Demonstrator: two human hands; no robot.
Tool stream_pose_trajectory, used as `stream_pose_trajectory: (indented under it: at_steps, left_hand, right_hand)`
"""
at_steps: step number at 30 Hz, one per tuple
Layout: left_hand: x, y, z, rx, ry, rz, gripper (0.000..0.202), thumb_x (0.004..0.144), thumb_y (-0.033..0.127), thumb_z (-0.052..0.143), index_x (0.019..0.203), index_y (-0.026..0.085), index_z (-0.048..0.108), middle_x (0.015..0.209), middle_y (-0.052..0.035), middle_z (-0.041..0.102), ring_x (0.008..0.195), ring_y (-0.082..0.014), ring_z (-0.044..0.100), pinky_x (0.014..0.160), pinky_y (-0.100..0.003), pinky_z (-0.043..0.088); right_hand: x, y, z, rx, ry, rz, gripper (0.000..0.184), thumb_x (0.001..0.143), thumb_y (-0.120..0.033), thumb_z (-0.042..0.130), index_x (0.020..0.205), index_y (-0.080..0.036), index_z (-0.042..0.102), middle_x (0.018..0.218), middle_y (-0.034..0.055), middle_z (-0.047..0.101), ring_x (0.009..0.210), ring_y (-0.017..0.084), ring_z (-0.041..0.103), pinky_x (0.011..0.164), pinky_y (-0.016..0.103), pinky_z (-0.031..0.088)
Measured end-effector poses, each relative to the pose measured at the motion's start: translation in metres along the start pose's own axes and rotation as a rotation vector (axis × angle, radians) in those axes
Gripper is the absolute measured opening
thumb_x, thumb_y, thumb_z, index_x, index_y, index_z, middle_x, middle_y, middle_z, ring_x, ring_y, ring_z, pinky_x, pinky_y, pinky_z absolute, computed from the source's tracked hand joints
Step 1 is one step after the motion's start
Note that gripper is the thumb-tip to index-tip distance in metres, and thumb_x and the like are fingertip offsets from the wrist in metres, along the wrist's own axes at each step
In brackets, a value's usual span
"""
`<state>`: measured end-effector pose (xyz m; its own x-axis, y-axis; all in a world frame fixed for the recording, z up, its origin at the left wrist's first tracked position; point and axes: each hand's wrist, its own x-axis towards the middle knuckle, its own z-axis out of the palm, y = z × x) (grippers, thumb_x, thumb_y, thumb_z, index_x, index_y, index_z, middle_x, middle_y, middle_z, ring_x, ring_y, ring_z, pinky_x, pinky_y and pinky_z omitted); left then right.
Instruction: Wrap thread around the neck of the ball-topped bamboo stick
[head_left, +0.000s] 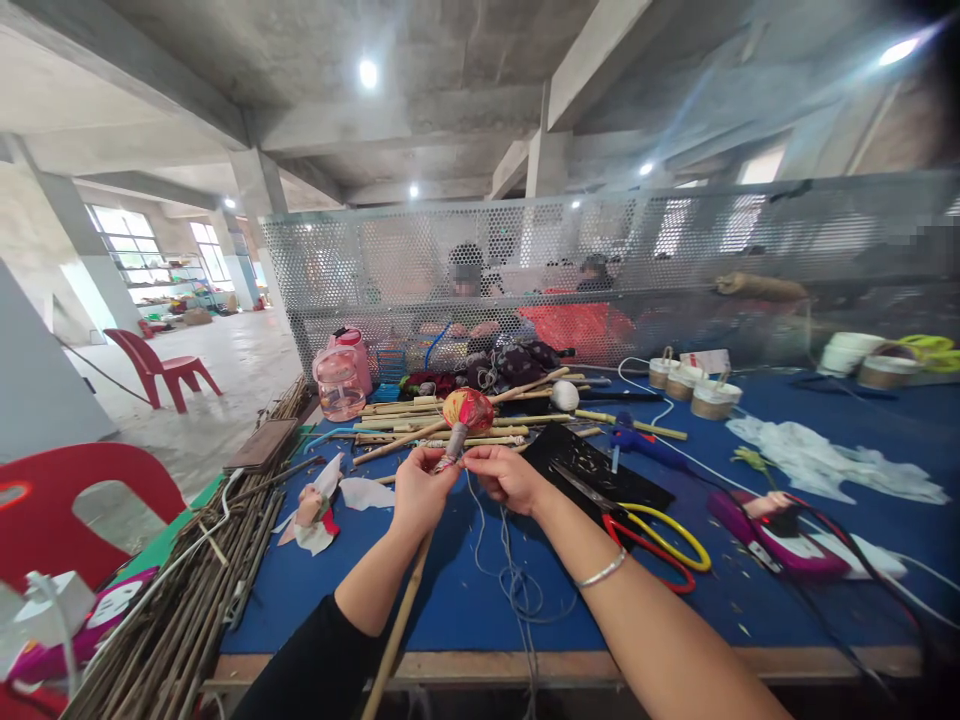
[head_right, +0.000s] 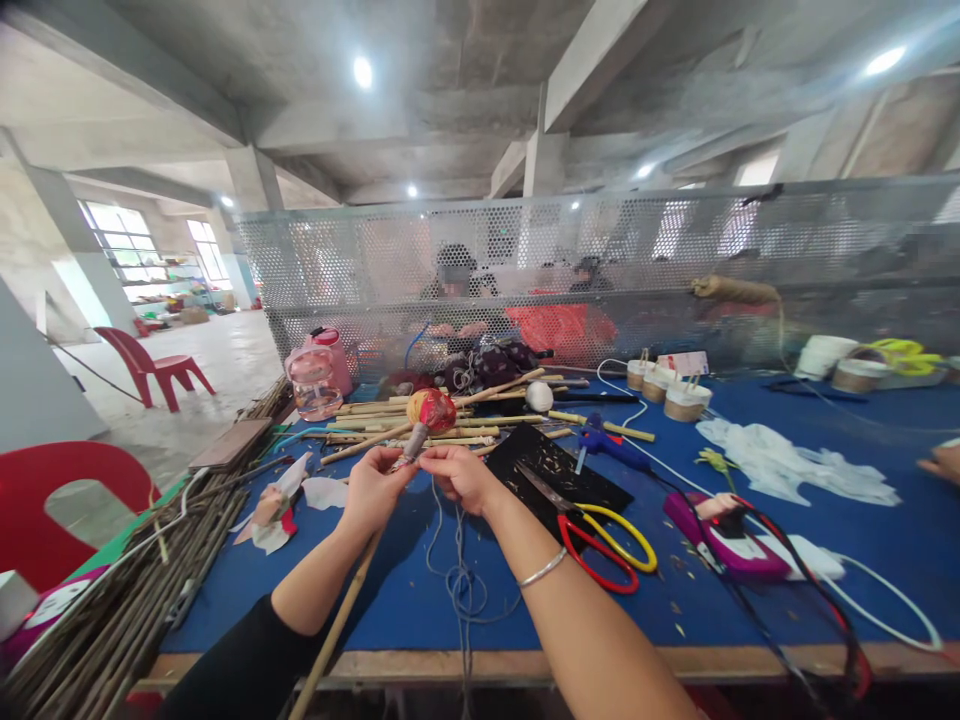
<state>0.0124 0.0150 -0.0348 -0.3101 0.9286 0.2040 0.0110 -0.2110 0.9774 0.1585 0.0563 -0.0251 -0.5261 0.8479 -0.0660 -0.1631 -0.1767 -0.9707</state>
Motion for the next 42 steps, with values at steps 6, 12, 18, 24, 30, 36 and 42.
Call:
stream_pose_trajectory:
  at_steps: [6,12,18,24,30,36,42]
  left_hand:
    - [0.001,-0.001,0.000,0.026,-0.038,0.022,0.027,0.055,0.023,0.078,0.075,0.015,0.061,0.064,0.0009,0.063,0.054,-0.0096,0.054,0.052,-0.020,0.039]
    - [-0.001,0.010,0.000,-0.044,-0.030,-0.071,0.032,0.056,0.027,0.078,0.078,0.015,0.057,0.061,0.0033,0.061,0.043,-0.0061,0.046,0.043,-0.019,0.035]
    - [-0.001,0.008,0.000,-0.073,-0.047,-0.130,0.038,0.057,0.030,0.076,0.083,0.016,0.053,0.051,0.0070,0.054,0.037,-0.0063,0.042,0.033,-0.018,0.030]
    - [-0.002,0.011,0.001,-0.255,-0.242,-0.259,0.044,0.051,0.042,0.078,0.075,0.015,0.053,0.057,0.0021,0.059,0.039,-0.0071,0.049,0.035,-0.018,0.034]
    - [-0.011,0.015,0.003,-0.017,-0.314,-0.335,0.037,0.072,0.047,0.061,0.086,0.015,0.053,0.067,-0.0021,0.061,0.045,-0.0117,0.056,0.037,-0.021,0.039]
    - [-0.015,0.013,0.003,0.145,-0.221,-0.234,0.042,0.063,0.026,0.071,0.098,0.017,0.049,0.088,-0.0014,0.058,0.047,-0.0062,0.049,0.036,-0.019,0.039]
    - [-0.007,0.004,0.002,0.265,-0.141,-0.126,0.023,0.064,0.023,0.071,0.079,0.016,0.054,0.060,0.0052,0.052,0.038,-0.0040,0.040,0.035,-0.017,0.031]
  right_hand:
    - [-0.002,-0.001,-0.002,0.149,-0.078,0.001,0.033,0.060,-0.035,0.077,0.081,-0.014,0.063,0.043,-0.0134,0.022,0.038,0.002,0.010,0.038,0.018,0.003]
    - [-0.002,-0.003,0.005,0.123,-0.019,-0.009,0.035,0.056,-0.035,0.079,0.077,-0.013,0.061,0.043,-0.0124,0.027,0.039,0.002,0.013,0.037,0.018,0.004]
    - [0.002,0.002,0.005,0.051,0.012,-0.046,0.033,0.061,-0.037,0.077,0.073,-0.016,0.054,0.043,-0.0125,0.027,0.037,0.002,0.014,0.035,0.019,0.005]
    - [0.003,0.001,0.004,0.064,-0.079,-0.090,0.042,0.062,-0.041,0.077,0.088,-0.017,0.055,0.044,-0.0119,0.036,0.034,0.002,0.014,0.034,0.020,0.004]
    - [0.002,0.001,0.003,0.033,-0.001,-0.090,0.039,0.057,-0.038,0.079,0.072,-0.017,0.051,0.040,-0.0115,0.036,0.033,0.002,0.018,0.035,0.022,0.005]
    - [0.004,0.001,0.005,-0.052,0.030,-0.044,0.031,0.059,-0.037,0.076,0.067,-0.014,0.056,0.042,-0.0076,0.043,0.033,0.002,0.021,0.037,0.024,0.005]
    - [0.007,0.001,0.008,-0.069,0.086,-0.071,0.034,0.060,-0.042,0.077,0.068,-0.015,0.057,0.037,-0.0110,0.031,0.033,0.002,0.017,0.038,0.024,0.006]
